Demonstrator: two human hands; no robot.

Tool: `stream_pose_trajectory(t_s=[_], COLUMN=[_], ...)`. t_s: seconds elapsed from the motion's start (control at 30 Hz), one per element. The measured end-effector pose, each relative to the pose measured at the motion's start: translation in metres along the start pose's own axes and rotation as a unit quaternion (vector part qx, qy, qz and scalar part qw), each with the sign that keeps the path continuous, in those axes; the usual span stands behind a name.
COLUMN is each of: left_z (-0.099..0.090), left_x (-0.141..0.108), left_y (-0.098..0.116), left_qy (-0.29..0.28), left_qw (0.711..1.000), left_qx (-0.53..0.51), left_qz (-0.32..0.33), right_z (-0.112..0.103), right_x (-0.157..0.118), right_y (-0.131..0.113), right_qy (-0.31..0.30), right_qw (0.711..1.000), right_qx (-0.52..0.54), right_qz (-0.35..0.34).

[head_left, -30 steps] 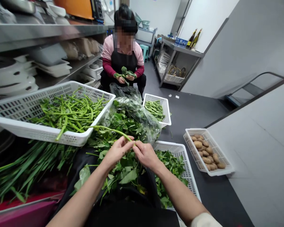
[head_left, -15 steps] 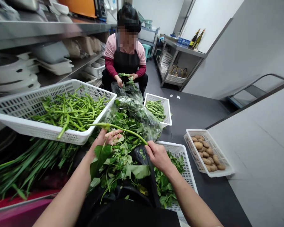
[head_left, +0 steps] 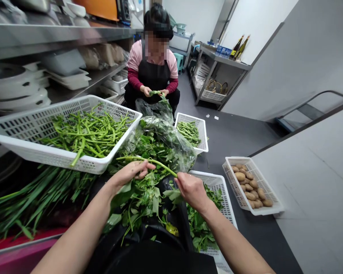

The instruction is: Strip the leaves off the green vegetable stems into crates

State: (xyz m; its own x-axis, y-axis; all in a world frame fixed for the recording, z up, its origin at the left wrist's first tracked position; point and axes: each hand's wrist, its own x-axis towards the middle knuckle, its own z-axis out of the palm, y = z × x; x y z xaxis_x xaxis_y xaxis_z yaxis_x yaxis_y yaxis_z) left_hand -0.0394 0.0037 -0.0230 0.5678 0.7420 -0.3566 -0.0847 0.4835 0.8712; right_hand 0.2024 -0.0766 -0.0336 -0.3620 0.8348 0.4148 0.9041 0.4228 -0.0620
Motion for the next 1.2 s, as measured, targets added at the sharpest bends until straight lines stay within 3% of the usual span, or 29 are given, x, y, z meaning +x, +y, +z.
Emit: stream_pose_trajectory(t_s=[0.1,0.13,0.2,0.27,0.33,0.43,0.53,0.67,0.77,0.83,0.9,0.97,1.0,1.07,1.13,1.2], left_z=[-0.014,-0.02,-0.023,-0.012,0.01,0.045,0.061,0.052,0.03,0.017,0.013,0.02,0.027,0.041,0.049,0.045], left_x=[0.004,0.005,0.005,0.007,0.01,0.016,0.019,0.02,0.022,0.023,0.022,0.018,0.015,0.011,0.01,0.012], left_y=[0.008,0.01,0.008,-0.001,-0.015,-0.038,-0.055,-0.063,-0.053,-0.044,-0.041,-0.045,-0.05,-0.061,-0.07,-0.069], left_qy=[0.162,0.208,0.259,0.234,0.158,0.082,0.046,0.018,0.114,0.202,0.235,0.179,0.135,0.034,-0.026,-0.012], left_qw=[0.982,0.971,0.956,0.964,0.978,0.979,0.979,0.989,0.991,0.977,0.968,0.978,0.981,0.977,0.971,0.976], left_qx=[0.06,0.052,0.039,0.065,0.121,0.187,0.196,0.147,0.066,0.013,0.025,0.098,0.141,0.209,0.234,0.216], left_qz=[0.073,0.102,0.132,0.108,0.056,-0.002,-0.027,-0.011,0.026,0.064,0.079,0.037,0.005,-0.038,-0.044,-0.03], right_z=[0.0,0.002,0.01,0.023,0.036,0.051,0.057,0.061,0.067,0.072,0.075,0.077,0.078,0.078,0.078,0.078], right_x=[0.001,0.003,0.007,0.013,0.019,0.027,0.03,0.027,0.019,0.016,0.017,0.022,0.026,0.033,0.036,0.033], right_y=[0.016,0.022,0.028,0.024,0.01,-0.014,-0.026,-0.022,-0.017,-0.017,-0.019,-0.023,-0.025,-0.027,-0.028,-0.028], right_qy=[-0.058,-0.076,-0.104,-0.119,-0.111,-0.075,-0.043,-0.028,-0.055,-0.083,-0.097,-0.083,-0.073,-0.058,-0.052,-0.055], right_qw=[0.985,0.966,0.899,0.822,0.784,0.794,0.82,0.843,0.831,0.785,0.707,0.64,0.626,0.64,0.703,0.776], right_qx=[0.109,0.171,0.316,0.445,0.516,0.53,0.503,0.473,0.491,0.54,0.608,0.656,0.665,0.658,0.611,0.544], right_qz=[0.119,0.179,0.286,0.334,0.325,0.287,0.271,0.253,0.256,0.291,0.348,0.391,0.401,0.394,0.361,0.316])
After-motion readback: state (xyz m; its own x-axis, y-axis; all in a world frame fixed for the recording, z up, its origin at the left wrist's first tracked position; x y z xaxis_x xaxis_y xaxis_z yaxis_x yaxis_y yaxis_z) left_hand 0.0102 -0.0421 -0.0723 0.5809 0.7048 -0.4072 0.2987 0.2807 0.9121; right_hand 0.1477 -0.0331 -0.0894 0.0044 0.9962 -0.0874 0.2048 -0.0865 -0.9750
